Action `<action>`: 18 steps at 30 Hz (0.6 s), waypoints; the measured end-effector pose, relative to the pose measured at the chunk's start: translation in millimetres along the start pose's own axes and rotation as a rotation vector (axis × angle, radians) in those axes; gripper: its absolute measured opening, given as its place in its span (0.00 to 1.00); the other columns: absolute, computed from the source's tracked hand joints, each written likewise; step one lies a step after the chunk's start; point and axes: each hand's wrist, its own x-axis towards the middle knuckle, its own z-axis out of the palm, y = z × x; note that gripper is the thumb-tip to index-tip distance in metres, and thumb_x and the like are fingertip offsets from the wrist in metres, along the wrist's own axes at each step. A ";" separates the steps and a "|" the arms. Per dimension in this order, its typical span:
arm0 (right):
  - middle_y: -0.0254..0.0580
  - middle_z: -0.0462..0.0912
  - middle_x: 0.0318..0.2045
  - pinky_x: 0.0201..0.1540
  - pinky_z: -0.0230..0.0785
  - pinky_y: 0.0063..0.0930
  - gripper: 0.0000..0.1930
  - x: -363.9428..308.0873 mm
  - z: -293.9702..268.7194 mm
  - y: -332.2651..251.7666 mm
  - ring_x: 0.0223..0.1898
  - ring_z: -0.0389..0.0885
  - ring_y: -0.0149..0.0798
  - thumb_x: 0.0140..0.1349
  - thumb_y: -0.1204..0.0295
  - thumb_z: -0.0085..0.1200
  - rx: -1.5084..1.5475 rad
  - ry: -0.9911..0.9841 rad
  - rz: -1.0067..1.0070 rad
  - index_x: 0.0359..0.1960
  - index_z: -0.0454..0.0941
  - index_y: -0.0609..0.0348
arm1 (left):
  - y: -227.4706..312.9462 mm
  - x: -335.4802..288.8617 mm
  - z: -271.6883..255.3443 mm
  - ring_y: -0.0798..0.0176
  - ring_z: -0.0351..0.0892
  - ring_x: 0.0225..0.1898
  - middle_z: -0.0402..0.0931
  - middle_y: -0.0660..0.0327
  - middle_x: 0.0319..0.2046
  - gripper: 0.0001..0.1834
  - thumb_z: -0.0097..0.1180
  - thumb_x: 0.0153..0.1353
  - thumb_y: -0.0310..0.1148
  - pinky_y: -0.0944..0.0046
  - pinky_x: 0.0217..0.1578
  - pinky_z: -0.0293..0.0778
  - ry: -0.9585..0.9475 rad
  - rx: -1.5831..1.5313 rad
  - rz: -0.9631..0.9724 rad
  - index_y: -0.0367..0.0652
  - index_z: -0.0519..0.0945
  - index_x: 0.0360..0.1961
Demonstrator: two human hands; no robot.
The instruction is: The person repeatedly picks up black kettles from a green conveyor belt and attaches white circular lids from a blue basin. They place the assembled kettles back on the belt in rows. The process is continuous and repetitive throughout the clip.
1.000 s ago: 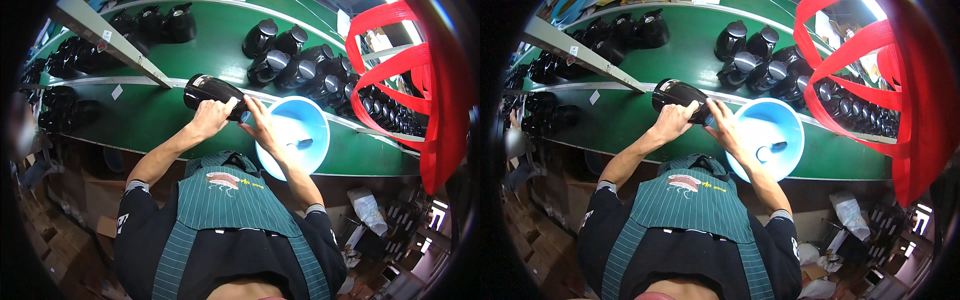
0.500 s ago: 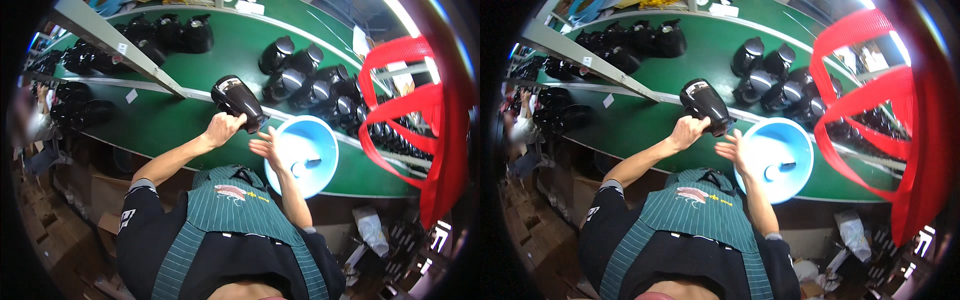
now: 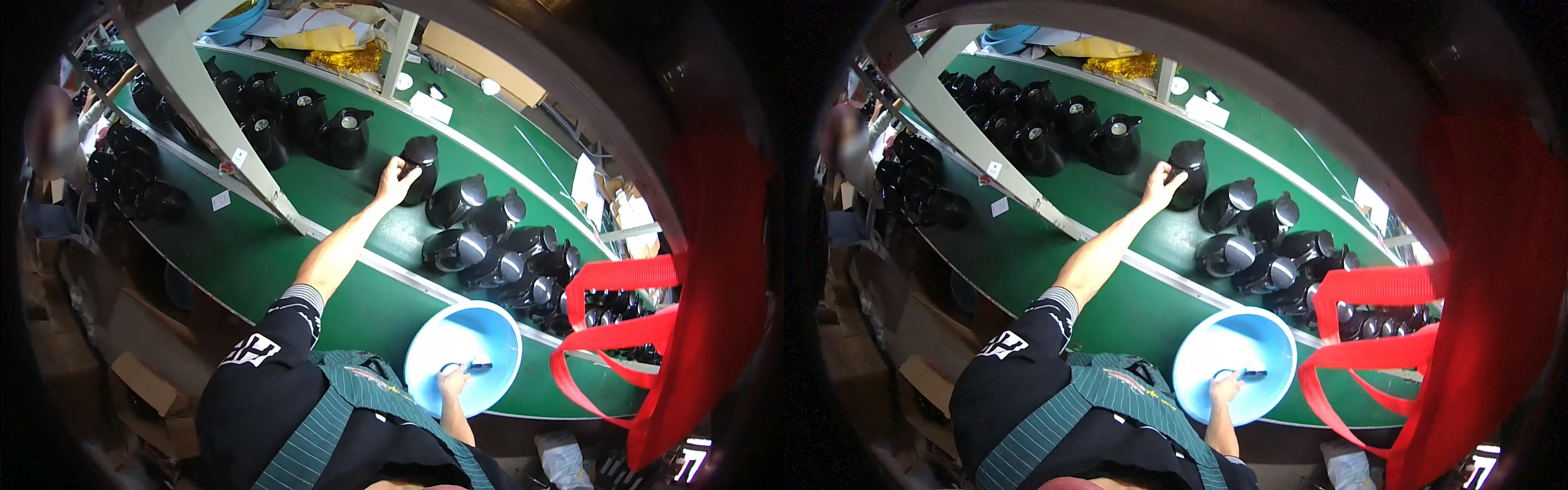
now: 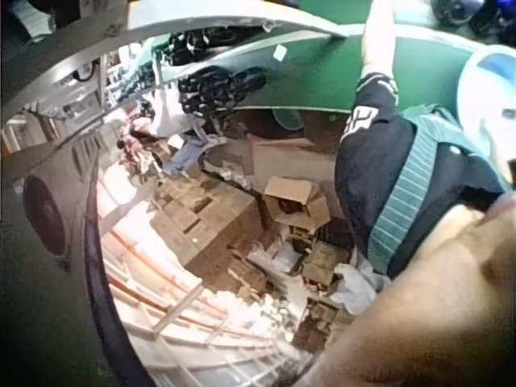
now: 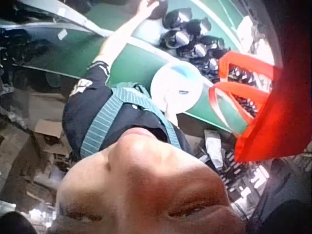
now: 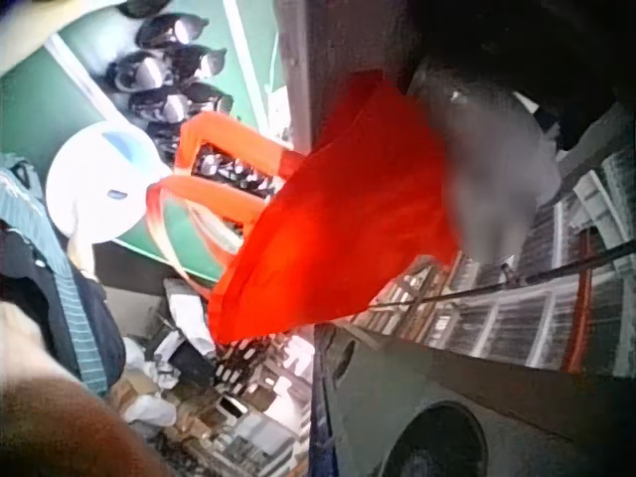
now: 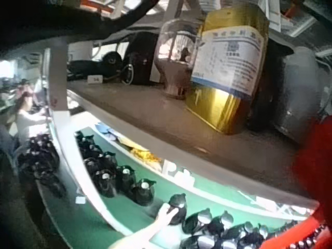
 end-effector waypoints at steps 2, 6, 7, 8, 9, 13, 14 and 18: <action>0.72 0.67 0.62 0.67 0.69 0.55 0.51 -0.5 -2.8 4.2 0.60 0.74 0.70 0.46 0.60 0.78 -0.020 -0.063 0.023 0.69 0.60 0.60 | -0.7 -2.4 -3.3 0.66 0.79 0.34 0.80 0.62 0.30 0.24 0.68 0.68 0.50 0.60 0.37 0.74 -0.204 -0.184 -0.259 0.39 0.74 0.43; 0.70 0.68 0.62 0.64 0.72 0.51 0.49 -5.8 -0.5 15.4 0.54 0.80 0.66 0.42 0.56 0.81 0.146 0.025 0.143 0.63 0.62 0.59 | 0.0 -1.8 -55.6 0.51 0.72 0.61 0.73 0.51 0.59 0.33 0.77 0.56 0.45 0.47 0.60 0.69 0.394 0.652 0.167 0.42 0.73 0.54; 0.66 0.73 0.57 0.60 0.72 0.51 0.46 -10.3 -2.6 17.6 0.51 0.81 0.63 0.42 0.56 0.81 0.163 0.082 0.120 0.57 0.63 0.60 | 6.0 11.7 -71.2 0.46 0.66 0.66 0.67 0.50 0.65 0.39 0.79 0.50 0.43 0.44 0.65 0.64 0.457 0.717 0.151 0.42 0.71 0.59; 0.64 0.74 0.54 0.59 0.72 0.50 0.45 -11.7 -3.1 18.6 0.51 0.81 0.62 0.42 0.56 0.81 0.218 0.129 0.037 0.56 0.63 0.60 | 13.5 29.4 -88.8 0.42 0.59 0.72 0.60 0.50 0.71 0.47 0.81 0.45 0.41 0.41 0.70 0.59 0.524 0.790 0.131 0.43 0.69 0.65; 0.63 0.76 0.51 0.58 0.72 0.50 0.44 -13.8 -4.6 24.4 0.50 0.81 0.62 0.42 0.57 0.81 0.268 0.168 -0.049 0.54 0.64 0.61 | 17.2 44.9 -106.6 0.43 0.58 0.74 0.58 0.51 0.73 0.52 0.82 0.44 0.41 0.39 0.72 0.58 0.515 0.881 0.061 0.43 0.66 0.68; 0.58 0.79 0.40 0.54 0.72 0.47 0.37 -19.7 -28.1 7.9 0.45 0.80 0.57 0.46 0.55 0.79 0.418 0.212 -0.140 0.47 0.65 0.61 | 26.8 75.0 -133.4 0.48 0.63 0.73 0.64 0.53 0.72 0.54 0.85 0.40 0.49 0.32 0.75 0.53 0.271 1.068 -0.239 0.44 0.68 0.66; 0.58 0.79 0.39 0.53 0.72 0.46 0.36 -23.1 -36.3 -3.2 0.44 0.80 0.56 0.47 0.54 0.78 0.427 0.199 -0.118 0.46 0.66 0.61 | 26.7 74.3 -138.7 0.48 0.68 0.70 0.70 0.53 0.69 0.50 0.84 0.40 0.51 0.33 0.74 0.54 0.238 1.007 -0.286 0.44 0.71 0.62; 0.55 0.77 0.37 0.51 0.72 0.44 0.27 -48.1 -76.9 -56.0 0.41 0.77 0.52 0.65 0.52 0.66 0.674 0.210 -0.190 0.43 0.66 0.62 | 9.6 19.5 -135.0 0.46 0.87 0.39 0.86 0.52 0.34 0.32 0.82 0.43 0.52 0.46 0.42 0.81 0.107 0.587 -0.280 0.39 0.78 0.35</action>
